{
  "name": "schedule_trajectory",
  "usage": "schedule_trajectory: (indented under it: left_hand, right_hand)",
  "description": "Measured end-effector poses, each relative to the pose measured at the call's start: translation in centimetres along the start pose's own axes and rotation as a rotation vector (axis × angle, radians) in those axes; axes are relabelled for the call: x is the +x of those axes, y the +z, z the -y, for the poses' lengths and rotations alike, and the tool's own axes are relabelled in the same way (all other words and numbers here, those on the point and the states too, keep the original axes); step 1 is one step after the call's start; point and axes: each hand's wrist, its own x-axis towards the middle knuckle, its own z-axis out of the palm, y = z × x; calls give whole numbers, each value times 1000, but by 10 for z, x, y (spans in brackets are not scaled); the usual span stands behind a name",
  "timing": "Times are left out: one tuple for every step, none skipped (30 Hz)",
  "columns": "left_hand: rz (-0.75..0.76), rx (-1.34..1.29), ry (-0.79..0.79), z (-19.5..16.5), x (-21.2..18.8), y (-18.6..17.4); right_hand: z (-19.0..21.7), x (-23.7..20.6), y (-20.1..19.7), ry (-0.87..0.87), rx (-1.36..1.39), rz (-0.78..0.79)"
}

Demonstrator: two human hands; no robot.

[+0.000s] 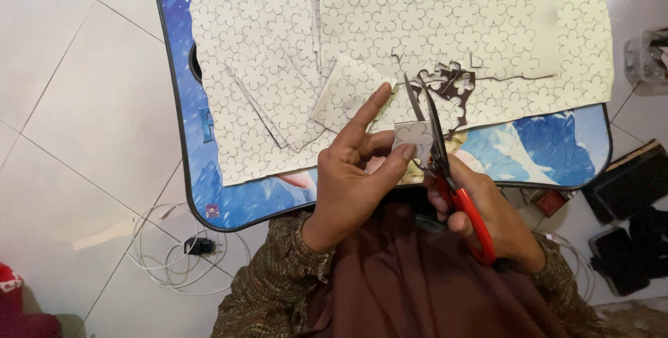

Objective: The person uses red-handled scissors to cut flower-shaped outlines from a patterned sheet of paper. They hold the paper with the left hand and cut along the drawn lines with the right hand, then place the cut shapes on the table.

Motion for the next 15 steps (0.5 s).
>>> schedule_trajectory:
  left_hand:
    - [-4,2,-10,0,0,0]
    - [-8,3,-22,-1,0,-1]
    - [-12,5,-33,-2,0,-2]
    - [-8,-7,-40,-2,0,-2]
    - [-4,-19,-46,-2,0,-3]
    - [-2,-30,-52,-3,1,-4]
    - [2,-33,-47,-3,0,-4]
    - [8,-36,-42,-3,1,-4]
    - [15,-39,-37,-3,1,-4]
    - [14,-37,-30,-3,1,-5]
    - [13,-35,-24,-3,2,-6]
    - [13,-33,-19,-3,2,-6]
    - [8,-30,-23,-3,2,-6]
    - [2,-26,-26,-3,2,-7]
    - [-4,-21,-27,-3,3,-8]
  right_hand:
    - [-1,0,0,3,1,-3]
    - [-2,0,1,7,3,-5]
    - [-3,0,1,11,6,-7]
    - [-3,-1,1,12,26,-5]
    - [-4,-2,0,13,47,-2]
    - [-5,-2,0,14,68,2]
    - [-6,-2,0,12,72,6]
    - [-6,-2,-1,11,76,9]
    - [-6,-3,-1,8,80,10]
    - [-7,-2,-2,9,79,9]
    - [-7,-3,-2,11,80,8]
    - [-7,-3,-2,14,81,7]
    - [-7,-4,-3,12,53,8]
    - [-7,-4,-5,9,24,11]
    - [-8,-3,-5,4,-5,14]
